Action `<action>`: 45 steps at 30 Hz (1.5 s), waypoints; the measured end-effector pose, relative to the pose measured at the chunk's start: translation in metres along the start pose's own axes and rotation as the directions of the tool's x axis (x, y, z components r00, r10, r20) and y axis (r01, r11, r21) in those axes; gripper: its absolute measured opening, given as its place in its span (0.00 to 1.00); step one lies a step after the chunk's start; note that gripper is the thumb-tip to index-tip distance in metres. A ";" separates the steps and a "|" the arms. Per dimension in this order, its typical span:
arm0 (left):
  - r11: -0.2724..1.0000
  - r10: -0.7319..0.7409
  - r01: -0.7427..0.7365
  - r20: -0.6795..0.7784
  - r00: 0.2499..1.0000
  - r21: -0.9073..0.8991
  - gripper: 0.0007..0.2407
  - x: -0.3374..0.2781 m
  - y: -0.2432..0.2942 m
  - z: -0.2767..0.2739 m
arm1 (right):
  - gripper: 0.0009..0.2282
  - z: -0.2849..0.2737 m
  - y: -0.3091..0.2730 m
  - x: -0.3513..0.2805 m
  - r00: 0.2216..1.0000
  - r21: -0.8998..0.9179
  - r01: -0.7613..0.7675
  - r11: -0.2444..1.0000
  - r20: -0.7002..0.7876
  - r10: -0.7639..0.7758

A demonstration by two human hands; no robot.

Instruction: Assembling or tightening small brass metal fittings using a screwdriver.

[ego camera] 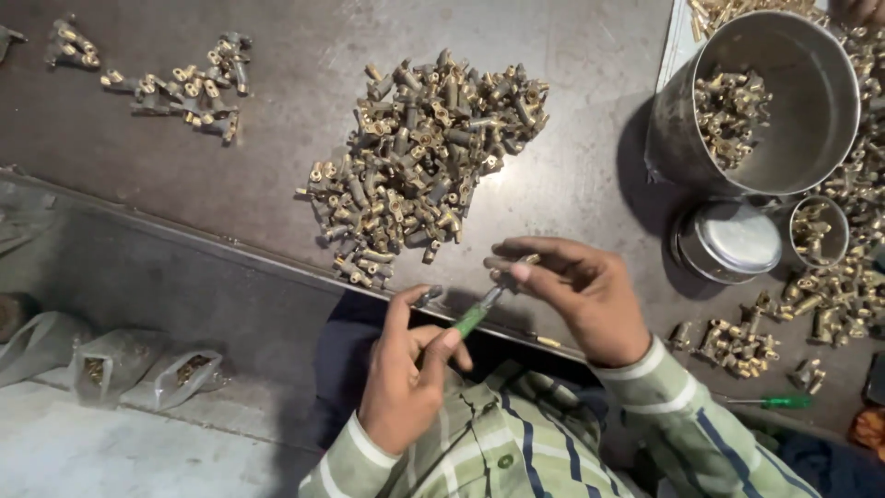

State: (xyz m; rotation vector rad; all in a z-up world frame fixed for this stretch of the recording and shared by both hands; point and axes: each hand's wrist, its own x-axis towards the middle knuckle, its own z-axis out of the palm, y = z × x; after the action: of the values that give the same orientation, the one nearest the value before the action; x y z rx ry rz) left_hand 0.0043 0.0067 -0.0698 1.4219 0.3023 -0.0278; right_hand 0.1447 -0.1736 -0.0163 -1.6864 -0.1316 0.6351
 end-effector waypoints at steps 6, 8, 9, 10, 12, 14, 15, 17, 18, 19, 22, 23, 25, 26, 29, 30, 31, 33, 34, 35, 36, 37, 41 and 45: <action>0.881 -0.221 0.267 0.159 0.962 -0.391 0.23 0.023 0.038 0.013 | 0.13 -0.049 0.008 0.016 0.993 0.341 0.111 0.933 -0.065 -0.095; 0.868 -0.227 0.283 0.179 0.957 -0.409 0.25 0.030 0.045 0.020 | 0.14 -0.041 0.001 0.009 0.998 0.255 0.057 0.965 0.026 -0.066; 0.853 -0.232 0.298 0.199 0.952 -0.430 0.26 0.034 0.048 0.023 | 0.15 -0.037 -0.002 0.005 0.993 0.158 0.008 0.987 0.116 -0.027; 0.852 -0.234 0.304 0.210 0.949 -0.425 0.26 0.038 0.050 0.027 | 0.15 -0.031 -0.004 0.002 0.994 0.160 0.009 0.987 0.104 -0.026; 0.783 -0.215 0.343 0.292 0.932 -0.519 0.28 0.044 0.055 0.033 | 0.15 -0.019 -0.008 -0.002 0.983 0.022 -0.078 0.997 0.170 0.073; 0.838 -0.150 0.272 0.280 0.948 -0.473 0.29 0.047 0.043 0.031 | 0.15 -0.022 -0.011 -0.003 0.990 0.012 -0.084 0.996 0.117 0.082; 0.886 -0.082 0.193 0.267 0.960 -0.422 0.30 0.048 0.037 0.028 | 0.15 -0.022 -0.013 -0.002 0.994 0.005 -0.088 0.996 0.069 0.087; 0.892 -0.072 0.182 0.267 0.961 -0.414 0.31 0.051 0.051 0.018 | 0.15 -0.032 -0.010 -0.001 0.997 -0.006 -0.074 0.997 0.033 0.074; 0.896 -0.057 0.172 0.278 0.959 -0.410 0.31 0.054 0.057 0.014 | 0.15 -0.038 -0.009 -0.001 0.998 -0.023 -0.061 0.998 -0.016 0.061; 0.897 -0.054 0.170 0.279 0.959 -0.408 0.31 0.054 0.064 0.010 | 0.15 -0.040 -0.013 0.000 0.998 -0.022 -0.058 0.998 -0.018 0.057; 0.998 0.051 -0.039 0.246 0.968 -0.053 0.29 0.050 0.082 0.002 | 0.16 -0.042 -0.023 -0.007 0.998 -0.049 -0.055 0.997 -0.001 0.055; 0.928 0.215 -0.266 0.207 0.954 0.260 0.29 0.050 0.087 0.002 | 0.17 -0.042 -0.026 -0.011 0.995 -0.069 -0.098 0.993 0.018 0.099; 0.713 0.379 -0.439 0.227 0.897 0.547 0.29 0.052 0.095 0.001 | 0.18 -0.040 -0.030 -0.014 0.990 -0.088 -0.133 0.987 0.033 0.137; 0.615 0.405 -0.460 0.244 0.881 0.640 0.30 0.051 0.097 0.002 | 0.18 -0.038 -0.032 -0.016 0.984 -0.063 -0.168 0.984 0.046 0.171; 0.449 0.419 -0.465 0.280 0.864 0.763 0.32 0.046 0.102 0.003 | 0.18 -0.031 -0.034 -0.021 0.975 -0.015 -0.210 0.978 0.073 0.211; 0.388 0.420 -0.463 0.294 0.858 0.797 0.34 0.047 0.103 0.004 | 0.17 -0.030 -0.035 -0.021 0.975 0.001 -0.209 0.978 0.079 0.208; 0.387 0.423 -0.467 0.297 0.856 0.795 0.34 0.048 0.101 0.005 | 0.17 -0.031 -0.035 -0.023 0.976 0.001 -0.206 0.978 0.076 0.206; 0.253 0.435 -0.432 0.297 0.850 0.866 0.35 0.047 0.097 0.007 | 0.18 -0.032 -0.034 -0.025 0.970 0.048 -0.230 0.972 0.098 0.224; 0.251 0.435 -0.429 0.295 0.851 0.868 0.35 0.046 0.094 0.006 | 0.18 -0.033 -0.034 -0.025 0.970 0.050 -0.229 0.972 0.101 0.223; 0.197 0.464 -0.412 0.285 0.838 0.889 0.34 0.046 0.091 0.005 | 0.18 -0.034 -0.034 -0.025 0.966 0.053 -0.240 0.969 0.107 0.234; 0.145 0.493 -0.395 0.280 0.824 0.907 0.32 0.046 0.087 0.004 | 0.18 -0.036 -0.034 -0.025 0.963 0.058 -0.252 0.966 0.109 0.245; 0.143 0.493 -0.395 0.280 0.824 0.907 0.32 0.045 0.090 0.004 | 0.18 -0.037 -0.034 -0.025 0.964 0.059 -0.251 0.966 0.110 0.244; 0.306 0.453 -0.424 0.262 0.852 0.852 0.34 0.041 0.097 0.006 | 0.18 -0.040 -0.030 -0.026 0.969 0.043 -0.224 0.974 0.117 0.218; 0.481 0.396 -0.470 0.295 0.870 0.740 0.33 0.042 0.098 0.009 | 0.18 -0.040 -0.031 -0.026 0.975 0.094 -0.197 0.976 0.125 0.185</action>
State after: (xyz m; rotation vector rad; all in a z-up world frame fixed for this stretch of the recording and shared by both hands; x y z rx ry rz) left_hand 0.0662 0.0202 0.0163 2.3779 -0.2107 0.2289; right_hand 0.1503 -0.2124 0.0248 -1.5710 -0.0170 0.8703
